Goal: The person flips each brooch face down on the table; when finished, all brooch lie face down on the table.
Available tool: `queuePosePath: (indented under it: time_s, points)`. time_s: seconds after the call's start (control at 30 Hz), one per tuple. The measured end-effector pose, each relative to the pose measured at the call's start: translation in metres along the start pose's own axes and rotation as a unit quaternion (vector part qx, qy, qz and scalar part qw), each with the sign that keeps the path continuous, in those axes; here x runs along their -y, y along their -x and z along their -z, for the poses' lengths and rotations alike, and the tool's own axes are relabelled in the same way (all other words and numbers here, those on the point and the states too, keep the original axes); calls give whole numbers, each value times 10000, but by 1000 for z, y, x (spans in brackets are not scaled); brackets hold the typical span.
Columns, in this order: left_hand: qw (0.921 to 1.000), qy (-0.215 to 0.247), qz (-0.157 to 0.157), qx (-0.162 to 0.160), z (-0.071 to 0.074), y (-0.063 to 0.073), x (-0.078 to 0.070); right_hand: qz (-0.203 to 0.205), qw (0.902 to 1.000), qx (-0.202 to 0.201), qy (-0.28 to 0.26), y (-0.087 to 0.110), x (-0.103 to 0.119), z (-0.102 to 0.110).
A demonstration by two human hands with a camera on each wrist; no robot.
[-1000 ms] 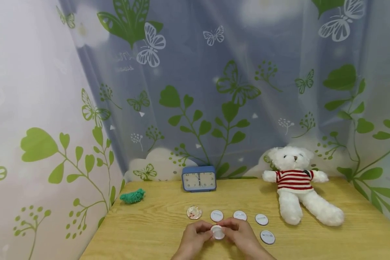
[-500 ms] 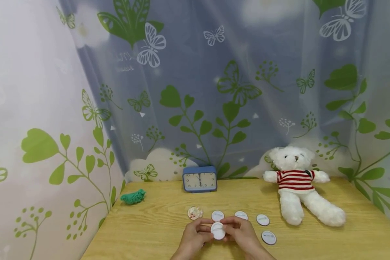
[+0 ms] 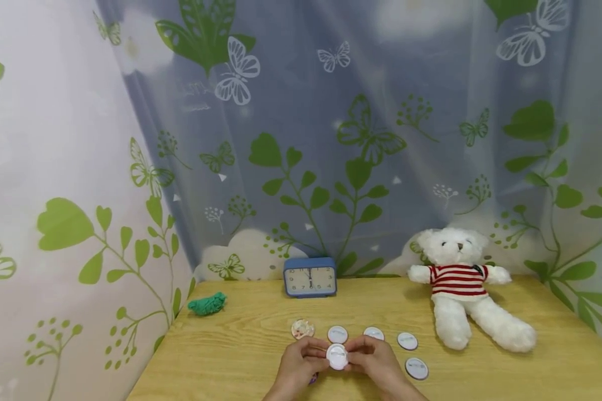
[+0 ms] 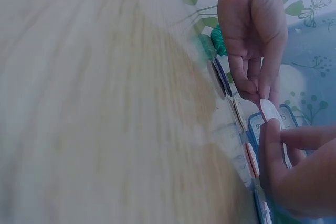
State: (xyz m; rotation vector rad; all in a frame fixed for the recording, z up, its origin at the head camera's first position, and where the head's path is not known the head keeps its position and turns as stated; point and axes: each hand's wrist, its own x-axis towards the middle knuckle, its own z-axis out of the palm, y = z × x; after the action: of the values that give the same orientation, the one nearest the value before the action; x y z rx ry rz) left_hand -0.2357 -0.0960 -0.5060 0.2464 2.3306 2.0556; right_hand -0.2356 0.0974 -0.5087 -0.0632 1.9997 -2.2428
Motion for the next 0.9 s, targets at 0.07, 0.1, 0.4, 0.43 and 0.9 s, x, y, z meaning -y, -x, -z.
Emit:
queuePosePath:
  time_s: [0.07,0.1,0.4,0.43,0.9]
  points:
    - [9999,-101,7,-45,0,1,1,-28,9999,99,31,0,-1,1]
    - [9999,-132,26,-70,-1,1,1,-40,9999,152,46,0,-1,2]
    - [9998,-173,19,-38,0,1,3,-123,9964,734,402,1,5,11]
    - [9999,-164,51,5,1,1,2,-171,9960,775,409,1,6,13]
    - [9951,331,839,417,7,-2,-12,-714,9922,1024,-10,-4,19,18]
